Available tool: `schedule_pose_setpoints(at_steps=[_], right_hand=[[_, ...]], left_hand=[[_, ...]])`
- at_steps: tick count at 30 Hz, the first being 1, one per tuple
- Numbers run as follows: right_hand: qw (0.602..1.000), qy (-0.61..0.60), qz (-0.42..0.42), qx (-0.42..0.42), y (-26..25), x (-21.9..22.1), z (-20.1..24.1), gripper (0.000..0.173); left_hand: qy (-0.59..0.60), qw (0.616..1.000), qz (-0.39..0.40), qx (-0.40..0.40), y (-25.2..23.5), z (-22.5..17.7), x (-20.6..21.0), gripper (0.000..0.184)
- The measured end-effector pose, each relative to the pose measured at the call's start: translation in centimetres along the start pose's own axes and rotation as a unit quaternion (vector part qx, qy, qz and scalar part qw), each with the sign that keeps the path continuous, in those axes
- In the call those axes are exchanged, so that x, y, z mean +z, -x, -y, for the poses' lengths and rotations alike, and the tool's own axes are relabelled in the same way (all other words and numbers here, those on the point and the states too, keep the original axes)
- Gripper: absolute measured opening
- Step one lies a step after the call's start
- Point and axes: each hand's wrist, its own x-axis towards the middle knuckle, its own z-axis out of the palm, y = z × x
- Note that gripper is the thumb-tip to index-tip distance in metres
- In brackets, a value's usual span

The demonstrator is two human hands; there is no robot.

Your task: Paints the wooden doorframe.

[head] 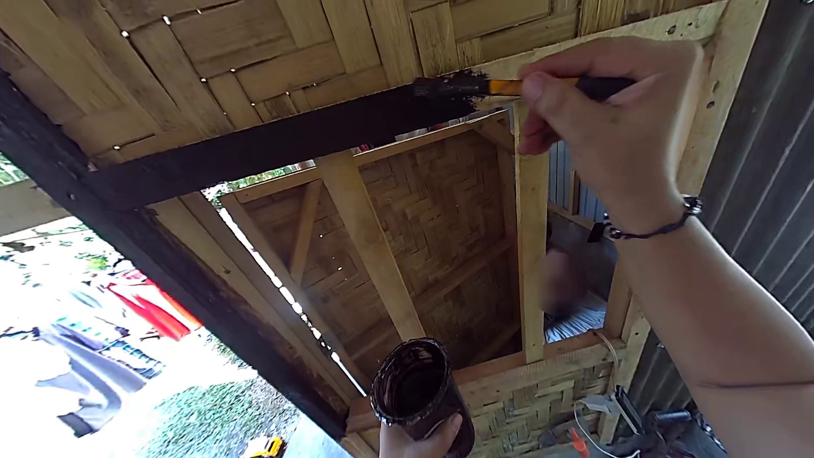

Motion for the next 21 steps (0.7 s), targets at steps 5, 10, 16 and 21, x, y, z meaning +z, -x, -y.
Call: schedule_pose_setpoints(at_steps=[5, 10, 16, 21], right_hand=[[0.992, 0.122, -0.012, -0.011, -0.1, -1.5, -1.6, 0.018], [0.992, 0.098, -0.042, -0.061, 1.3, -1.2, 0.4, 0.016], [0.976, 0.164, 0.005, -0.145, 1.1, 1.2, -2.4, 0.017], [0.966, 0.228, -0.004, -0.120, 2.2, -1.9, -2.0, 0.018]], left_hand=[[0.013, 1.000, 0.016, 0.002, 0.0, 0.1, 0.1, 0.065], [0.006, 1.000, 0.015, 0.001, -0.1, 0.0, 0.0, 0.065], [0.009, 1.000, 0.018, -0.001, 0.1, -0.1, 0.3, 0.067], [0.000, 1.000, 0.010, 0.000, 0.3, 0.2, -0.5, 0.065]])
